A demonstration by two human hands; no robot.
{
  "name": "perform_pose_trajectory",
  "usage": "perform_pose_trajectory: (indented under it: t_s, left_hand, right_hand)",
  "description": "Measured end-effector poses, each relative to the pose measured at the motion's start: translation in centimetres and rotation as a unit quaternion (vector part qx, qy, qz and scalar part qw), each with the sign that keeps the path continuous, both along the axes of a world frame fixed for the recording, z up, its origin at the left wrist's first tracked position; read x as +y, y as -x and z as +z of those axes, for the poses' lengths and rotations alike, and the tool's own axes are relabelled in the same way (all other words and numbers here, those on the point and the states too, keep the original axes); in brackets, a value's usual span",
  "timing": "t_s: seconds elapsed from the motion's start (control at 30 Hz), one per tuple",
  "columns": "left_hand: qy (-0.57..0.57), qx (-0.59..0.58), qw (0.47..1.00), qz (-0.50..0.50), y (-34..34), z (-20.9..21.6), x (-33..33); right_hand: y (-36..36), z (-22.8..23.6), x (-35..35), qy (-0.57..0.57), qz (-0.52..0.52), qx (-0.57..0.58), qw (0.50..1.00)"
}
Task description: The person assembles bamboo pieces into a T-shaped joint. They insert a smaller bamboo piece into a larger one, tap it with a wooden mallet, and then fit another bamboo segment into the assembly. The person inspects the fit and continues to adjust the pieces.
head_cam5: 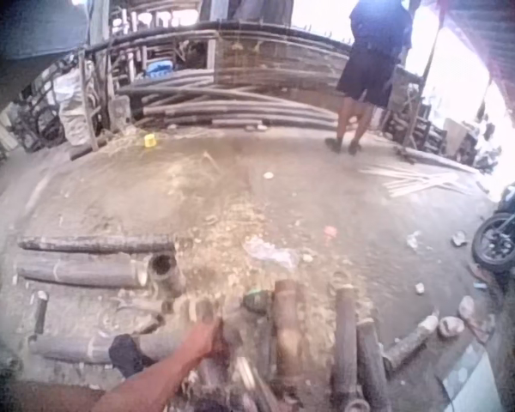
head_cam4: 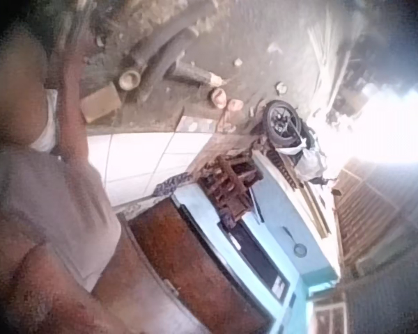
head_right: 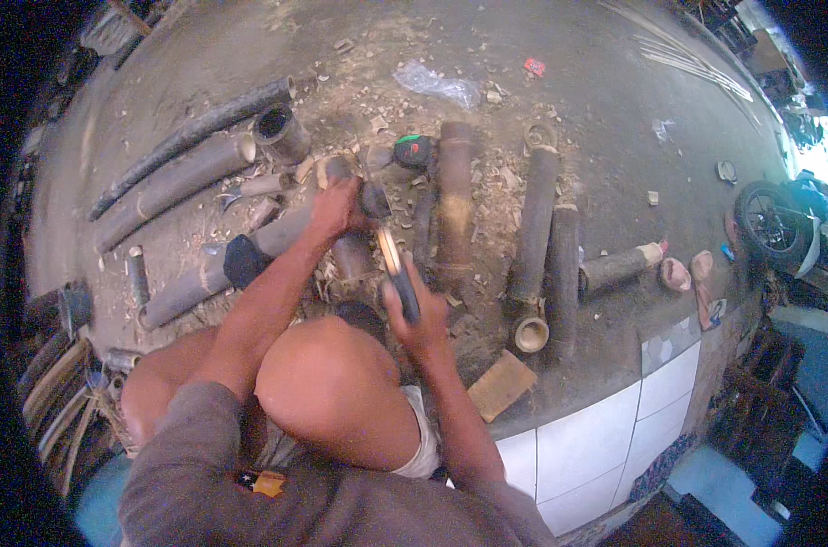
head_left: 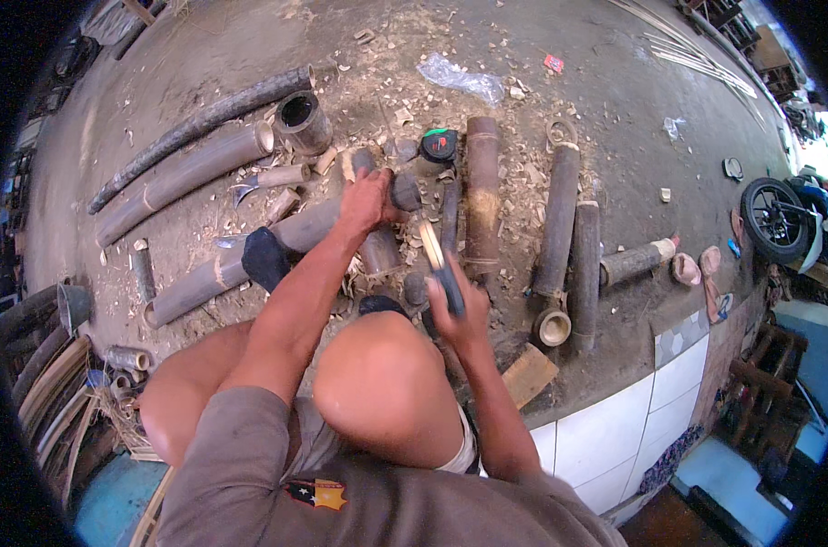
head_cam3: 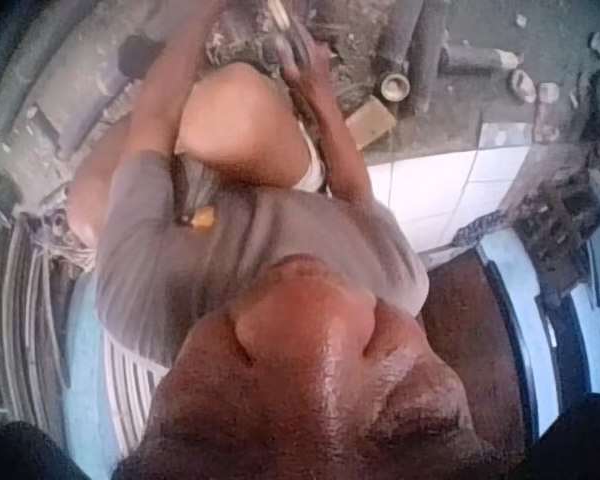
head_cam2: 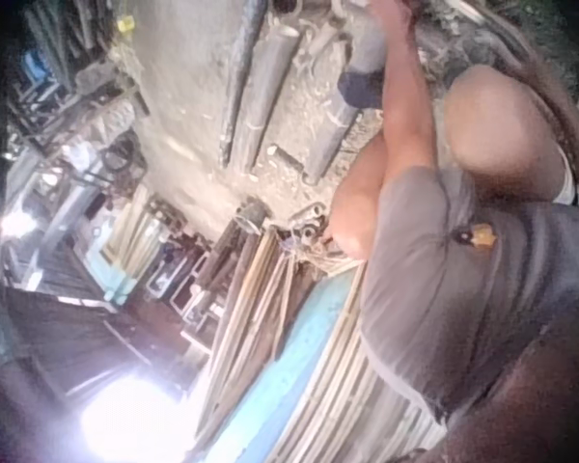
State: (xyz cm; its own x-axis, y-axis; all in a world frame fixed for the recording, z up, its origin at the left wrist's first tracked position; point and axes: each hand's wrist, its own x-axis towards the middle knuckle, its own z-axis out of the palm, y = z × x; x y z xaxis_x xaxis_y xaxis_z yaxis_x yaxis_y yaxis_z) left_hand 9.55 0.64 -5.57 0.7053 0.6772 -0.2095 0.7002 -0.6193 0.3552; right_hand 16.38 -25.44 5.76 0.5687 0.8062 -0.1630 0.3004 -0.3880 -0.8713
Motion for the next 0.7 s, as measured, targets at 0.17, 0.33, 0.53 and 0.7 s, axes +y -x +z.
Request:
perform_pose_trajectory:
  t_s: [0.17, 0.33, 0.53, 0.7]
  left_hand:
    - [0.023, 0.025, 0.999, -0.023, 0.1, 0.2, 0.5]
    - [0.037, 0.021, 0.999, -0.028, -0.3, 0.8, 0.9]
    - [-0.016, -0.004, 0.999, -0.032, -0.2, -1.7, 0.7]
    - [-0.006, 0.005, 1.0, -0.019, 0.6, -0.6, 0.9]
  right_hand:
    - [0.1, -0.3, 1.1, -0.022, -0.001, -0.036, 0.999]
    - [2.8, 3.2, -11.1, -0.036, 0.011, -0.047, 0.998]
    - [-1.3, -0.3, 4.7, -0.017, -0.007, 0.014, 1.0]
    - [0.8, 0.8, -2.6, -0.03, 0.008, -0.05, 0.998]
